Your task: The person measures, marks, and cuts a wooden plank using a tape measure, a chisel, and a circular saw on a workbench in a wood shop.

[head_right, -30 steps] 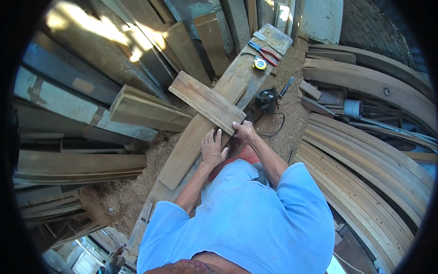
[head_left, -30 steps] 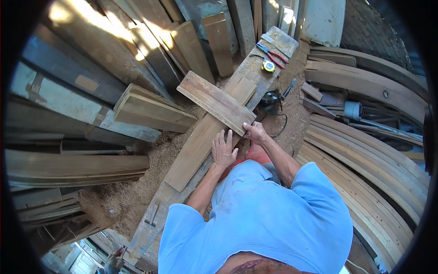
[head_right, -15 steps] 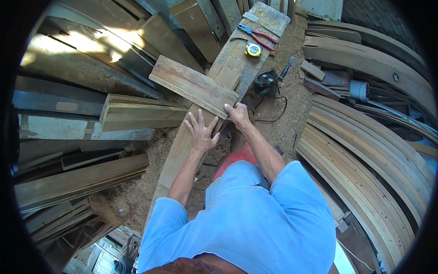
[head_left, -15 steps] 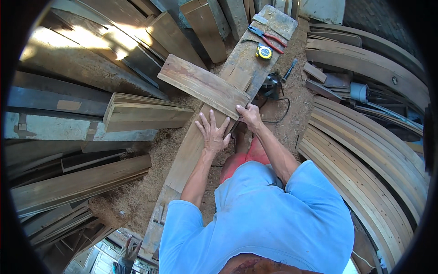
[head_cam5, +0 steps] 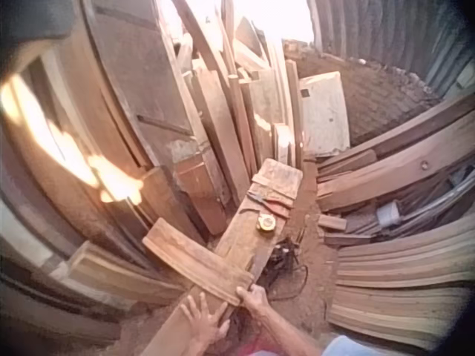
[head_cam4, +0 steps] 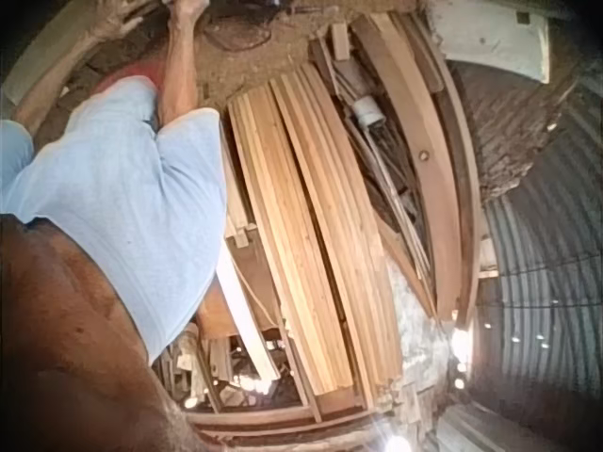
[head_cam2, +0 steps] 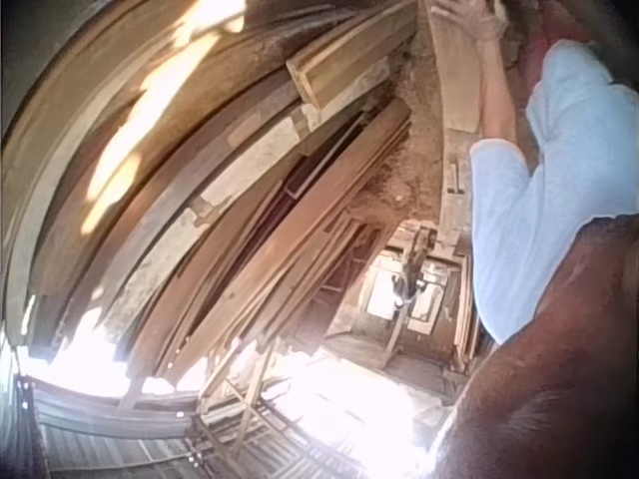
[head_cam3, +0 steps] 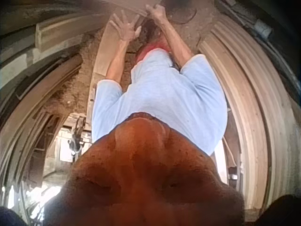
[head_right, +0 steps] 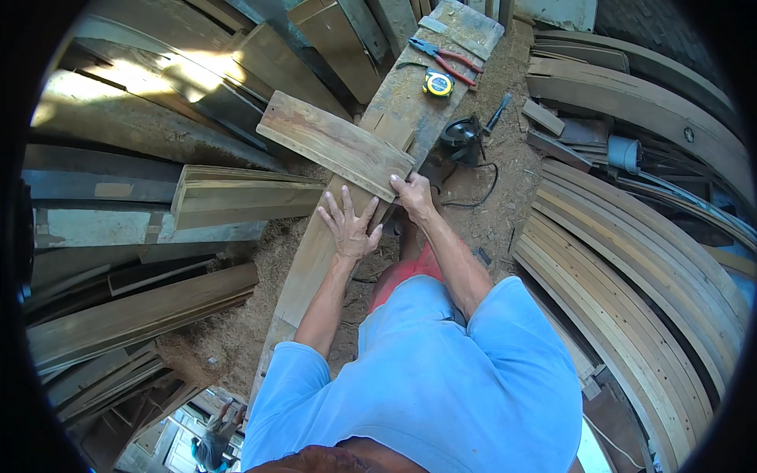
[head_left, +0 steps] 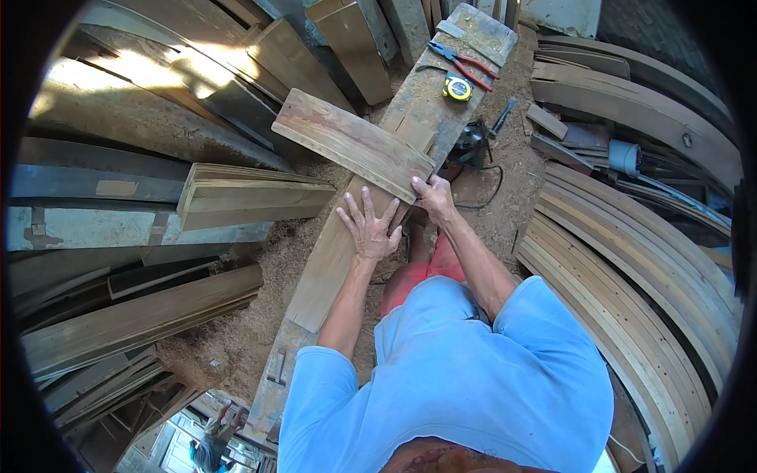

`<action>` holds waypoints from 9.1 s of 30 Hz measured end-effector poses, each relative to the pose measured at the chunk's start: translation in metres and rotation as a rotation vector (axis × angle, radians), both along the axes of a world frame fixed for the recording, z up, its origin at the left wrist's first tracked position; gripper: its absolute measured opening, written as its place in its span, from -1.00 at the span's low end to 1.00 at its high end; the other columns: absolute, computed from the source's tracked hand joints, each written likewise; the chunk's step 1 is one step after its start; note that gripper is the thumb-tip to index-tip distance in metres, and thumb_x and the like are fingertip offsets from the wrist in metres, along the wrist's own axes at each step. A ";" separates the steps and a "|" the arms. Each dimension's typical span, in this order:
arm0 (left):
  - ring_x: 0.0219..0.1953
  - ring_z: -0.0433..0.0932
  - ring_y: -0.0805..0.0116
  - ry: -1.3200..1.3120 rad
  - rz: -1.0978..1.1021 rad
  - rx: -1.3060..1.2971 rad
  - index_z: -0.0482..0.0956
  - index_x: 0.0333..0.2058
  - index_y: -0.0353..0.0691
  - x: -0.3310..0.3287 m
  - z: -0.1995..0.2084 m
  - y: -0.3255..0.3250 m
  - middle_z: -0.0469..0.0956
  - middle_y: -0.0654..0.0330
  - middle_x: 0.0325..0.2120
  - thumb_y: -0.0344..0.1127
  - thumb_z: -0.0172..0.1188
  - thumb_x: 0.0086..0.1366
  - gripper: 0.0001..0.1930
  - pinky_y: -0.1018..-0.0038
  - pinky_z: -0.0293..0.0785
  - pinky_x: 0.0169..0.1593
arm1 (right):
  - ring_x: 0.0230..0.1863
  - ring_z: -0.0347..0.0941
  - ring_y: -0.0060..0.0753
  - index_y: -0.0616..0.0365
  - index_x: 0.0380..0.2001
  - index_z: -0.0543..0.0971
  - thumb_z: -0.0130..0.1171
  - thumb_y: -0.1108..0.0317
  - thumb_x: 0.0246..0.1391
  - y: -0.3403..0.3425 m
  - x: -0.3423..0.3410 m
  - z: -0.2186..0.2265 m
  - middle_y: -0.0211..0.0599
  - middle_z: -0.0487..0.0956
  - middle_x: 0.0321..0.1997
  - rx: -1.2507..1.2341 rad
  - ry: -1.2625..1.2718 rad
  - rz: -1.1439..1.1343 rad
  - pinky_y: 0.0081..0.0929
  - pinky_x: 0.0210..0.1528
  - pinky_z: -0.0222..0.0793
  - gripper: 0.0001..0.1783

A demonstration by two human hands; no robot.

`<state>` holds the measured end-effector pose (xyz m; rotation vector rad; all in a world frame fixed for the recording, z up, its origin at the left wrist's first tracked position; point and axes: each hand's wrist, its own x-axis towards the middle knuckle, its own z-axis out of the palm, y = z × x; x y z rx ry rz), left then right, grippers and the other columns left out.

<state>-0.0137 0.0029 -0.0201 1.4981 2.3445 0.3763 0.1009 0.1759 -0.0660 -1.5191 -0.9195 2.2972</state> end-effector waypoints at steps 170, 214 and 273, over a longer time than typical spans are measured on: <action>0.52 -0.24 -0.42 0.131 0.317 -0.104 0.28 0.39 0.40 0.006 -0.002 0.010 -0.20 -0.29 0.52 0.27 0.60 -0.31 0.17 -0.51 -0.32 0.41 | -0.26 0.57 -0.30 0.30 -0.11 0.63 0.28 0.31 0.02 0.092 0.255 0.140 -0.18 0.64 -0.35 0.536 -0.509 0.646 -0.29 -0.12 0.48 -0.62; 0.51 -0.23 -0.42 0.099 0.555 -0.155 0.27 0.39 0.35 0.018 0.008 0.001 -0.12 -0.21 0.48 0.31 0.64 -0.42 0.27 -0.47 -0.37 0.44 | -0.16 0.58 -0.11 0.34 -0.07 0.55 0.29 0.31 0.10 0.112 0.058 0.220 -0.03 0.61 -0.24 0.791 0.082 0.996 -0.20 -0.01 0.46 -0.62; 0.53 -0.19 -0.39 0.261 0.533 -0.089 0.36 0.33 0.35 0.019 -0.038 -0.006 -0.04 -0.18 0.49 -0.17 0.44 0.09 -0.21 -0.47 -0.36 0.44 | -0.18 0.49 -0.35 0.31 -0.12 0.55 0.24 0.46 0.04 0.073 -0.008 0.191 -0.24 0.57 -0.27 0.735 0.109 1.055 -0.32 -0.01 0.42 -0.69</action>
